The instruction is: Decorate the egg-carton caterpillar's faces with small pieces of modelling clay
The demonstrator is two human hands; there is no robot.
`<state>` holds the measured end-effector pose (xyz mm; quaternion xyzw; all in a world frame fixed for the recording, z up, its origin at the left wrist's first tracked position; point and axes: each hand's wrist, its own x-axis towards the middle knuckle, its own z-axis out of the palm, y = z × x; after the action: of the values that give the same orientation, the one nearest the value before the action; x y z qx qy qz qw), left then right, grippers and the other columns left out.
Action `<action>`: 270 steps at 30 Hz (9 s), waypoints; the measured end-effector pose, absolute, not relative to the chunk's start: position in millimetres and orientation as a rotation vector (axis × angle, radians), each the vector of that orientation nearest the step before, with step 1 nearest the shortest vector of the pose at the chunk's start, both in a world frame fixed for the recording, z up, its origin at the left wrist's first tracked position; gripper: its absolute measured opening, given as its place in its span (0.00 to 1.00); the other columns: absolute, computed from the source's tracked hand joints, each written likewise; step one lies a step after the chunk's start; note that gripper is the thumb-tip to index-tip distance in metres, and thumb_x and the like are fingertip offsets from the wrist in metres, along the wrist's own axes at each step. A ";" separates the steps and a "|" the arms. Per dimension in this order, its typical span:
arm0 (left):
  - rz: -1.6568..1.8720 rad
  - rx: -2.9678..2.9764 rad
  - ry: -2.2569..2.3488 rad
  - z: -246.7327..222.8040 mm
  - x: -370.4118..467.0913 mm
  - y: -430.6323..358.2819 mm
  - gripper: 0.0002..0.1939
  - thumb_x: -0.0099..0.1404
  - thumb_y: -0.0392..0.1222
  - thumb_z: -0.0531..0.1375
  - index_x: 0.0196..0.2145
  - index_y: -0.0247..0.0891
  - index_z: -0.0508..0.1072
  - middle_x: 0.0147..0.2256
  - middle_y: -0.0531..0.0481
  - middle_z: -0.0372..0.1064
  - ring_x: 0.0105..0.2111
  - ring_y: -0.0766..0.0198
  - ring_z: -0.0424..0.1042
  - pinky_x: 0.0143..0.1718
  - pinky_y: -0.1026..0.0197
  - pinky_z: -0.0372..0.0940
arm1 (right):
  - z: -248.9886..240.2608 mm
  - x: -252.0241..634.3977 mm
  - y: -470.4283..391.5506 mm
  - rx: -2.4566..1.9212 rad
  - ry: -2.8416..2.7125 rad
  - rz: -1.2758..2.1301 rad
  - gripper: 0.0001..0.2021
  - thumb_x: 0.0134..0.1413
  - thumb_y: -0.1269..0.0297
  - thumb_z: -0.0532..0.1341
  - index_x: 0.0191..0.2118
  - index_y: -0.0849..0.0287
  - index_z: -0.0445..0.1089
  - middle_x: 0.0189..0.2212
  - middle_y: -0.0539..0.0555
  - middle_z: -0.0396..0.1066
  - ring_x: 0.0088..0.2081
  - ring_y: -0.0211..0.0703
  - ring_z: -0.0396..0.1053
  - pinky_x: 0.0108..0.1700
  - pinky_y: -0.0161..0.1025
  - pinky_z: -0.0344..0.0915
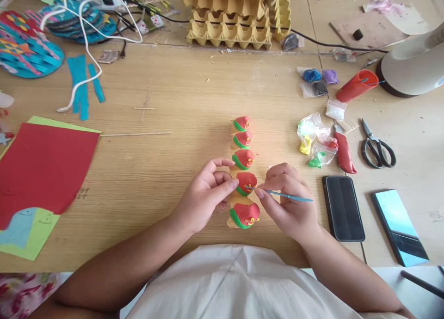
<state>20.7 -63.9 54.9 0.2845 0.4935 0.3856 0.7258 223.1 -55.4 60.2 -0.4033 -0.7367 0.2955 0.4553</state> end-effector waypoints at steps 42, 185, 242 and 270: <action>0.846 0.638 1.077 50.1 19.8 -64.9 0.20 0.65 0.47 0.69 0.50 0.46 0.69 0.27 0.59 0.65 0.23 0.73 0.62 0.21 0.72 0.56 | 56.0 223.0 -57.2 -0.989 -1.811 0.775 0.08 0.59 0.76 0.66 0.37 0.54 0.72 0.32 0.50 0.67 0.35 0.41 0.68 0.37 0.41 0.65; 1.014 1.449 1.042 46.7 17.8 -66.9 0.12 0.73 0.45 0.60 0.33 0.36 0.74 0.28 0.51 0.72 0.28 0.68 0.68 0.31 0.66 0.63 | 37.4 227.2 -63.1 -0.895 -1.981 0.291 0.06 0.65 0.65 0.64 0.40 0.54 0.64 0.31 0.53 0.71 0.32 0.46 0.69 0.36 0.42 0.66; 1.119 1.584 1.059 46.9 9.4 -63.6 0.04 0.70 0.41 0.65 0.38 0.41 0.81 0.39 0.47 0.80 0.39 0.60 0.79 0.40 0.61 0.74 | 37.0 222.2 -63.9 -0.957 -1.204 1.480 0.10 0.63 0.54 0.67 0.40 0.56 0.75 0.30 0.50 0.74 0.30 0.37 0.70 0.34 0.38 0.72; 1.068 1.746 0.965 42.3 10.7 -58.3 0.08 0.70 0.37 0.64 0.40 0.43 0.85 0.38 0.48 0.78 0.37 0.64 0.79 0.37 0.66 0.75 | 30.7 222.6 -59.9 -0.842 -1.376 1.422 0.07 0.64 0.62 0.67 0.35 0.57 0.74 0.29 0.51 0.75 0.30 0.37 0.70 0.33 0.36 0.68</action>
<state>10.7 -58.3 42.3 0.6984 0.3859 0.4272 0.4253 222.6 -59.9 30.7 -0.3444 -0.5629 0.5818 0.4754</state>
